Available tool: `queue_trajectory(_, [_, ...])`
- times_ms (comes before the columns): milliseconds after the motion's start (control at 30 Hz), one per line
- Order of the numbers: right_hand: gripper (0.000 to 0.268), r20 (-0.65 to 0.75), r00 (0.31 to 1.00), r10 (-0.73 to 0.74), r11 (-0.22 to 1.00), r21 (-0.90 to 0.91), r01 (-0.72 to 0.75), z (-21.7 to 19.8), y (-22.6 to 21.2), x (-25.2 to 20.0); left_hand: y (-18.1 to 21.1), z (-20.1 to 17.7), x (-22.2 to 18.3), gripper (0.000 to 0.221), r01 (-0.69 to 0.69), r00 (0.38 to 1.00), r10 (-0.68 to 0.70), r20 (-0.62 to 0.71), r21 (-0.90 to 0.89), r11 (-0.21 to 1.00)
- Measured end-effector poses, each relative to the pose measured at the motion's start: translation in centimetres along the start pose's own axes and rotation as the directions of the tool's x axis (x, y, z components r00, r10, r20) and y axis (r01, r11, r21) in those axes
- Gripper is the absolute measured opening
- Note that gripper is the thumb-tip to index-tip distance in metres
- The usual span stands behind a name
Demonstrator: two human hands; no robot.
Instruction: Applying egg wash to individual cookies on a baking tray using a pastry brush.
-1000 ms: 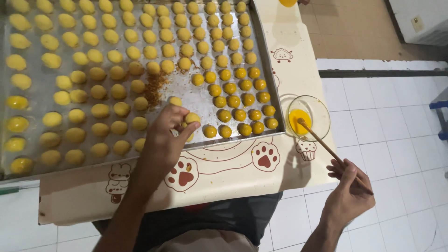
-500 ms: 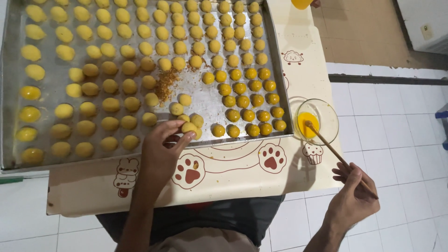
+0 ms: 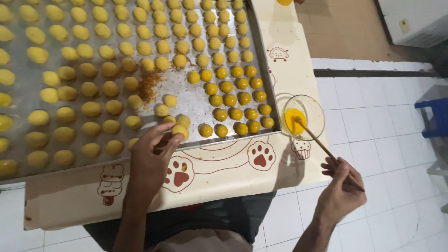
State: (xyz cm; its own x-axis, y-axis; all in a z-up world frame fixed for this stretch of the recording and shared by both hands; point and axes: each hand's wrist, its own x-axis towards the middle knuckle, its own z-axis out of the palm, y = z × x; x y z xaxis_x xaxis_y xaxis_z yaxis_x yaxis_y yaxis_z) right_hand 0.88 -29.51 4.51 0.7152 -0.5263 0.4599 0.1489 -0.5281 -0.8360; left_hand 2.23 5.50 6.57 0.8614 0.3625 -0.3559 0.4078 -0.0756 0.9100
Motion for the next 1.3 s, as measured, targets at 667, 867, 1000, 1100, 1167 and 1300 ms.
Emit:
queue_trajectory(667, [0.016, 0.067, 0.998, 0.001, 0.999, -0.041, 0.002, -0.5, -1.0, 0.5, -1.4, 1.1, 0.1, 0.045, 0.046, 0.996, -0.037, 0.081, -0.118, 0.992])
queue_trajectory(867, [0.018, -0.030, 0.994, -0.102, 0.994, -0.039, 0.101, -0.9, -1.6, 0.3, -2.0, 1.0, 0.2, 0.047, 0.088, 0.989, -0.064, 0.134, -0.182, 0.979])
queue_trajectory(1000, [0.016, 0.046, 0.998, -0.035, 0.999, 0.014, 0.035, -0.7, 0.2, 0.4, -1.9, 0.9, 0.2, 0.048, 0.163, 0.979, -0.128, 0.161, -0.227, 0.960])
queue_trajectory(1100, [0.014, -0.044, 0.998, -0.042, 0.999, 0.004, 0.042, -0.2, -0.1, -0.2, -3.9, 1.4, 0.7, 0.049, 0.151, 0.982, -0.108, 0.157, -0.296, 0.943])
queue_trajectory(1167, [0.015, -0.001, 0.999, -0.039, 0.999, -0.010, 0.039, -0.3, -0.5, -0.3, -3.4, 1.1, 0.4, 0.050, 0.118, 0.985, -0.077, 0.153, -0.284, 0.952])
queue_trajectory(1300, [0.019, 0.061, 0.998, -0.013, 0.999, -0.044, 0.016, -0.1, -0.2, -0.2, -2.3, 1.0, -0.1, 0.050, 0.102, 0.982, -0.056, 0.178, -0.261, 0.960])
